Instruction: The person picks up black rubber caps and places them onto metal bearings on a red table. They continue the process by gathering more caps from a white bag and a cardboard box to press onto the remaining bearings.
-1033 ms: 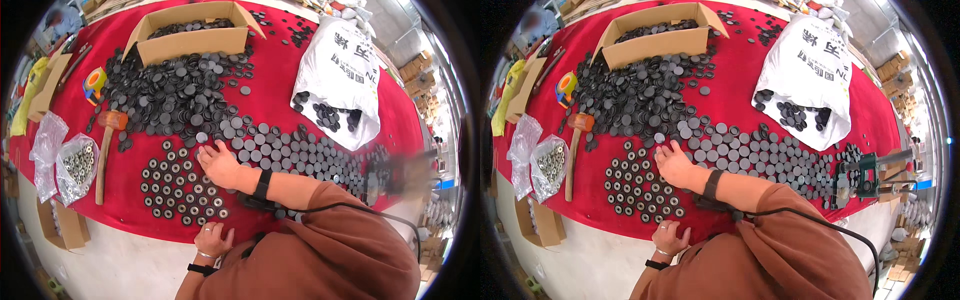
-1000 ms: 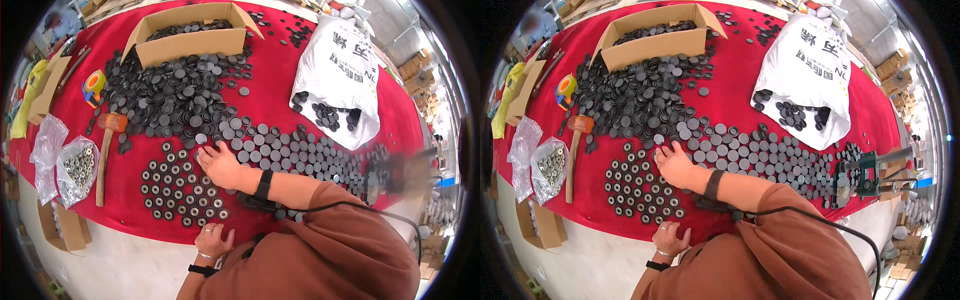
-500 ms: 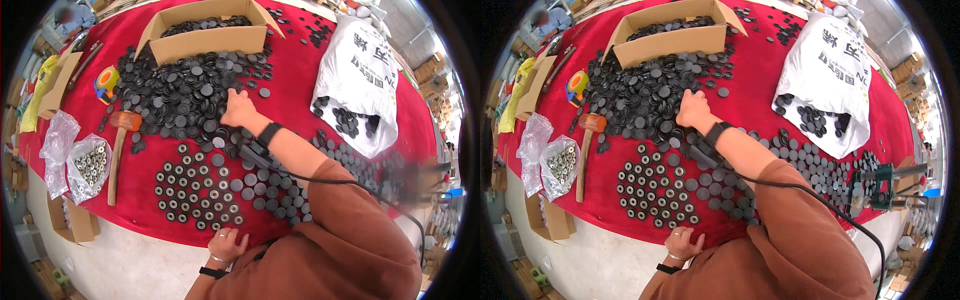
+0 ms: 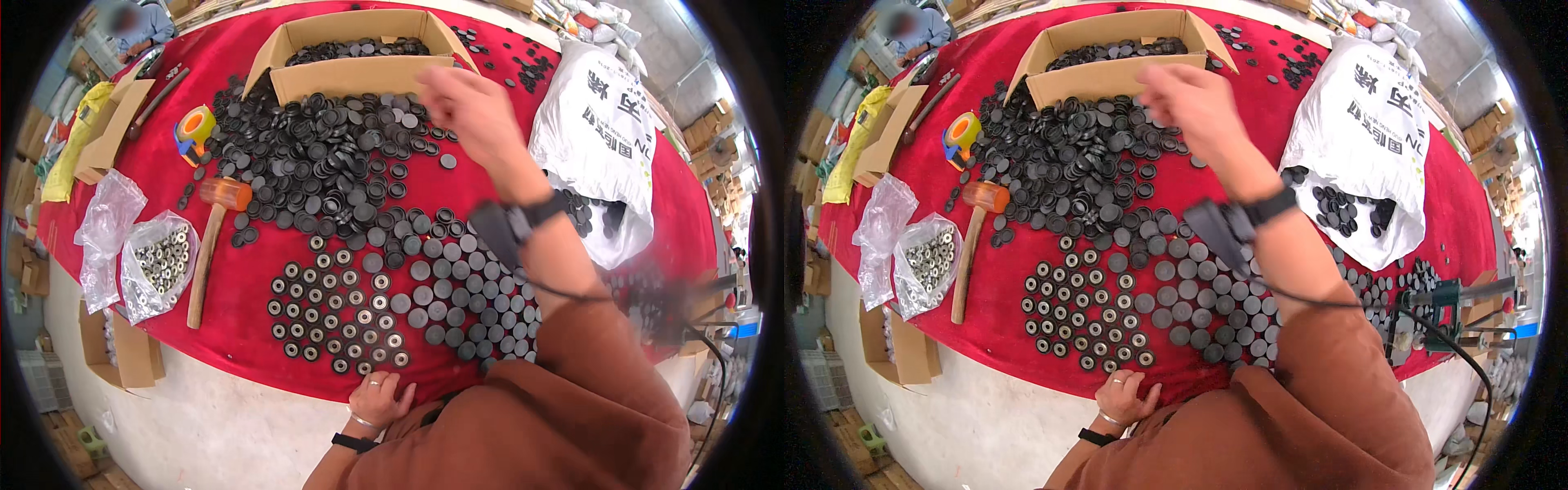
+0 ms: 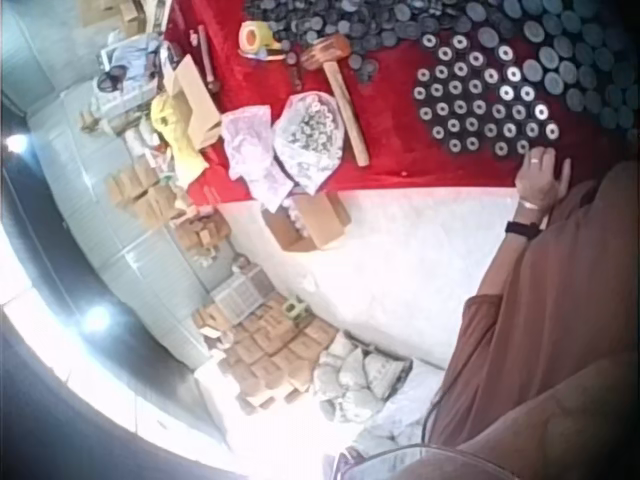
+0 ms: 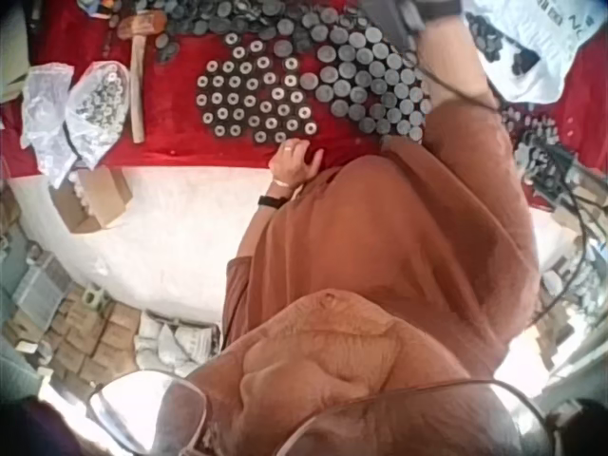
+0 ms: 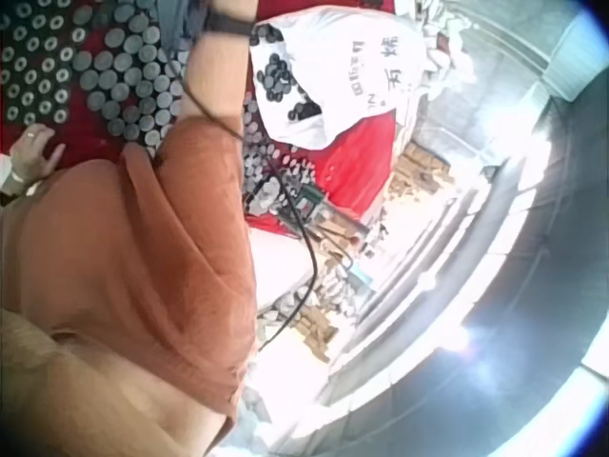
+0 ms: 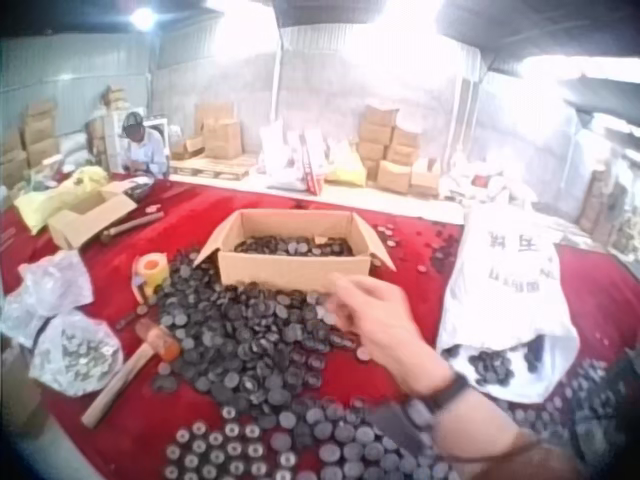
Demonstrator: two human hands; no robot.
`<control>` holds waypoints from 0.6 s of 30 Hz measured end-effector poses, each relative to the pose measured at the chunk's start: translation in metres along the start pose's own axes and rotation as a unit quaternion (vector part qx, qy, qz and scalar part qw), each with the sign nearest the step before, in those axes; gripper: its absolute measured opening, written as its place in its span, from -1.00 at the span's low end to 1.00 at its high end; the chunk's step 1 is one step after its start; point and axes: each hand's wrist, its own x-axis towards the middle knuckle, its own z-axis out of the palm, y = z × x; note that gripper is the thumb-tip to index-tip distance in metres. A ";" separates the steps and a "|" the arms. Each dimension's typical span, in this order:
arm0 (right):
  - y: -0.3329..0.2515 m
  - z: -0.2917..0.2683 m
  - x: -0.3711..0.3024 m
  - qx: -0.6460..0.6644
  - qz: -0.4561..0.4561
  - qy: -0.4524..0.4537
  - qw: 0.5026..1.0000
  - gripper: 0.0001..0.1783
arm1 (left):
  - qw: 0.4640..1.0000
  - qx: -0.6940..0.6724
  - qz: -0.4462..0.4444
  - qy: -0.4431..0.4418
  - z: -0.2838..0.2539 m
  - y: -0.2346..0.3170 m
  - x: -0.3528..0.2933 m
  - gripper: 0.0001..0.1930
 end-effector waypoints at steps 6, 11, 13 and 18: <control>-0.118 -0.041 -0.133 0.178 -0.312 -0.160 0.919 -0.61 | 1.000 -0.004 0.017 -0.008 0.000 0.003 0.004 -0.67; -0.140 -0.126 -0.217 0.187 -0.316 -0.156 0.917 -0.63 | 1.000 -0.014 0.011 -0.001 -0.004 0.004 0.004 -0.67; -0.161 -0.204 -0.268 0.182 -0.317 -0.154 0.918 -0.63 | 0.998 -0.048 -0.019 -0.033 -0.013 0.008 0.001 -0.74; -0.169 -0.202 -0.299 0.179 -0.317 -0.150 0.919 -0.65 | 0.981 -0.186 0.023 0.045 -0.093 0.029 0.045 -0.77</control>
